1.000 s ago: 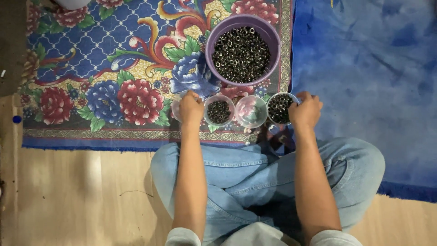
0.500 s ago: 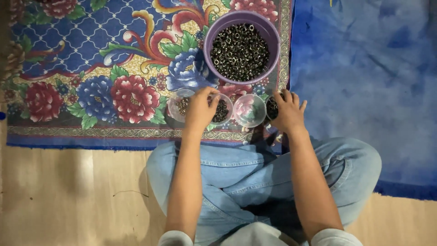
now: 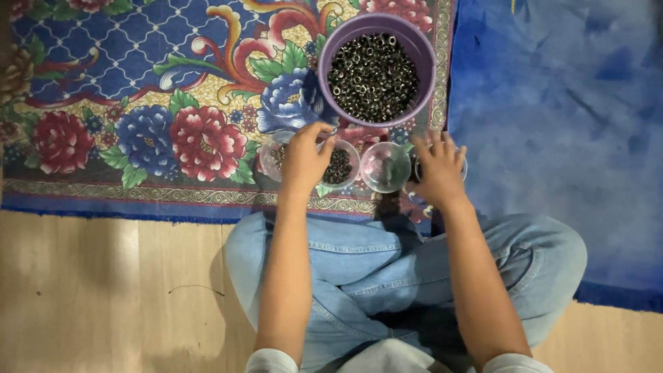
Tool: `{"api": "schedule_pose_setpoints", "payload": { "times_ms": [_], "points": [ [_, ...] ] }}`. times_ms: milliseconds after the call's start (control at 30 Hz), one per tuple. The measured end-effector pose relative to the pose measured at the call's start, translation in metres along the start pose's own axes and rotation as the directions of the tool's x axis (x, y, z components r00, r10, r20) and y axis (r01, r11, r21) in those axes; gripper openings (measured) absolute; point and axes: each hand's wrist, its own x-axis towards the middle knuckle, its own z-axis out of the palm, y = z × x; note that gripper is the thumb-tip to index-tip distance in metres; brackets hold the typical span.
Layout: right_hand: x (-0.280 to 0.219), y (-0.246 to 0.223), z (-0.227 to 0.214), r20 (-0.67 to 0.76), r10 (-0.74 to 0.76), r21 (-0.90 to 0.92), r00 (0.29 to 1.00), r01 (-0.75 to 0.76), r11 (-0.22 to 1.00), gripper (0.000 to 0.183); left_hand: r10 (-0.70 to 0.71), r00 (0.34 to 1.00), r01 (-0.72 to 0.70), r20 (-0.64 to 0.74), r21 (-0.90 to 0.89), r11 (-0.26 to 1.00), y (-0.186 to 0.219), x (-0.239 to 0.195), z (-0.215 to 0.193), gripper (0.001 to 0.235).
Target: The person sits on a patterned rug and sorts small metal rings from a large purple bowl into three smaller clear bowls. They pick up rings by hand, separate them, and place them into the smaller bowls, repeating this process throughout the clip.
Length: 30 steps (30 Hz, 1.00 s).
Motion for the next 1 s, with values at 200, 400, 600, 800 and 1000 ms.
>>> {"api": "schedule_pose_setpoints", "payload": {
  "times_ms": [200, 400, 600, 800, 1000],
  "points": [
    [0.012, -0.042, 0.030, 0.104, -0.211, -0.177, 0.972, 0.227, 0.958, 0.121, -0.013, 0.999, 0.013, 0.030, 0.013, 1.000, -0.007, 0.004, 0.006, 0.019],
    [0.015, -0.033, 0.028, 0.105, -0.196, -0.121, 0.975, 0.208, 0.971, 0.119, -0.023, 0.999, 0.020, 0.043, 0.074, 0.997, -0.017, 0.006, 0.014, 0.019],
    [0.013, -0.031, 0.028, 0.078, -0.201, -0.087, 0.977, 0.207, 0.974, 0.114, -0.153, 0.984, 0.122, 0.092, 0.282, 0.952, -0.036, 0.004, 0.024, 0.029],
    [0.026, -0.022, 0.025, -0.333, -0.281, -0.002, 0.900, 0.297, 0.955, 0.069, -0.262, 0.943, 0.197, 0.206, 0.290, 0.937, -0.047, 0.006, 0.037, 0.038],
    [0.106, -0.011, 0.020, -0.526, -0.406, -0.114, 0.747, 0.411, 0.904, 0.026, -0.244, 0.936, 0.172, 0.253, 0.276, 0.946, -0.039, 0.005, 0.031, 0.041]
  ]
}}
